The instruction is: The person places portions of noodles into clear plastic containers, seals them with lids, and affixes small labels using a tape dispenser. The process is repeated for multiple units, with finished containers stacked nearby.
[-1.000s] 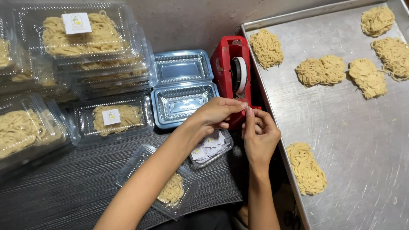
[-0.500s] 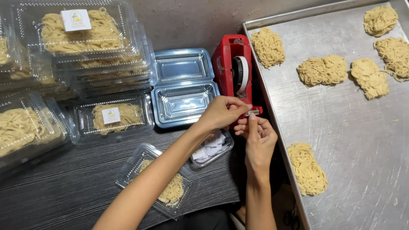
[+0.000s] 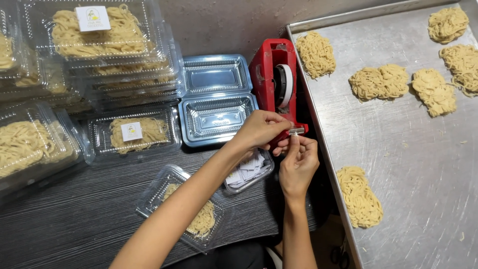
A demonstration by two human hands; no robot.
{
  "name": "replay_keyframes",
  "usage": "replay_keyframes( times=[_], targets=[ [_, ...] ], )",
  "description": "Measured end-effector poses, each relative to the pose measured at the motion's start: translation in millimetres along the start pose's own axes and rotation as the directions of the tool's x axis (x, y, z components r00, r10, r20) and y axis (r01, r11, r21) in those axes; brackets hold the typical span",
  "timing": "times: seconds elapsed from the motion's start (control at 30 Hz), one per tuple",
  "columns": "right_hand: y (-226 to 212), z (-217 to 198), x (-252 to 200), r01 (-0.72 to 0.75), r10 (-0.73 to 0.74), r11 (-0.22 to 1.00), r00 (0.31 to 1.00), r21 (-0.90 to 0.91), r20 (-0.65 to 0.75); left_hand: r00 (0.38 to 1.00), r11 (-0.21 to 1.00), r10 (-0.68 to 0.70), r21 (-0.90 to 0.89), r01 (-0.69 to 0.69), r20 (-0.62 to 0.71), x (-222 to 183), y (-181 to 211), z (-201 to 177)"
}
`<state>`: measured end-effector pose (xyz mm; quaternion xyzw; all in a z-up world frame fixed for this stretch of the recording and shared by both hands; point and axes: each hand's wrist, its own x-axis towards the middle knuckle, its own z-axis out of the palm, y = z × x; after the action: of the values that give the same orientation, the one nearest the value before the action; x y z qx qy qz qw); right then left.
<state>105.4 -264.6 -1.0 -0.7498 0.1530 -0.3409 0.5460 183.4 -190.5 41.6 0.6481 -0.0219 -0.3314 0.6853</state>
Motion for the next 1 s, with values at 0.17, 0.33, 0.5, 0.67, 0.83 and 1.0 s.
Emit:
replay_keyframes(
  times=[0.17, 0.33, 0.5, 0.67, 0.83, 1.0],
  targets=[
    [3.2, 6.4, -3.8, -0.044, 0.043, 0.999, 0.996, -0.007, -0.072, 1.0, 1.0, 0.001, -0.029, 0.0, 0.018, -0.3, -0.6, -0.4],
    [8.1, 5.6, -3.4, -0.054, 0.056, 0.998, 0.996, 0.021, -0.071, 1.0, 0.999, -0.015, -0.051, 0.016, 0.025, 1.1, -2.2, 0.4],
    [2.2, 0.6, -0.2, 0.076, -0.079, 0.985, 0.997, -0.155, -0.015, 1.0, 0.998, -0.021, -0.056, 0.021, 0.01, 4.8, -4.2, 1.9],
    [6.1, 0.5, 1.4, 0.11, -0.114, 0.98, 0.993, -0.165, -0.012, 0.999, 0.998, -0.039, -0.042, 0.039, 0.009, 11.0, -8.2, 4.1],
    [20.7, -2.8, -0.8, 0.079, -0.081, 0.989, 0.997, -0.129, -0.01, 0.999, 0.999, -0.032, -0.014, 0.032, -0.006, 15.2, -11.0, 3.0],
    [10.1, -6.0, -16.0, -0.014, 0.014, 1.0, 1.0, 0.002, -0.002, 0.981, 0.968, 0.185, 0.179, -0.173, -0.051, 15.4, -24.7, -6.1]
  ],
)
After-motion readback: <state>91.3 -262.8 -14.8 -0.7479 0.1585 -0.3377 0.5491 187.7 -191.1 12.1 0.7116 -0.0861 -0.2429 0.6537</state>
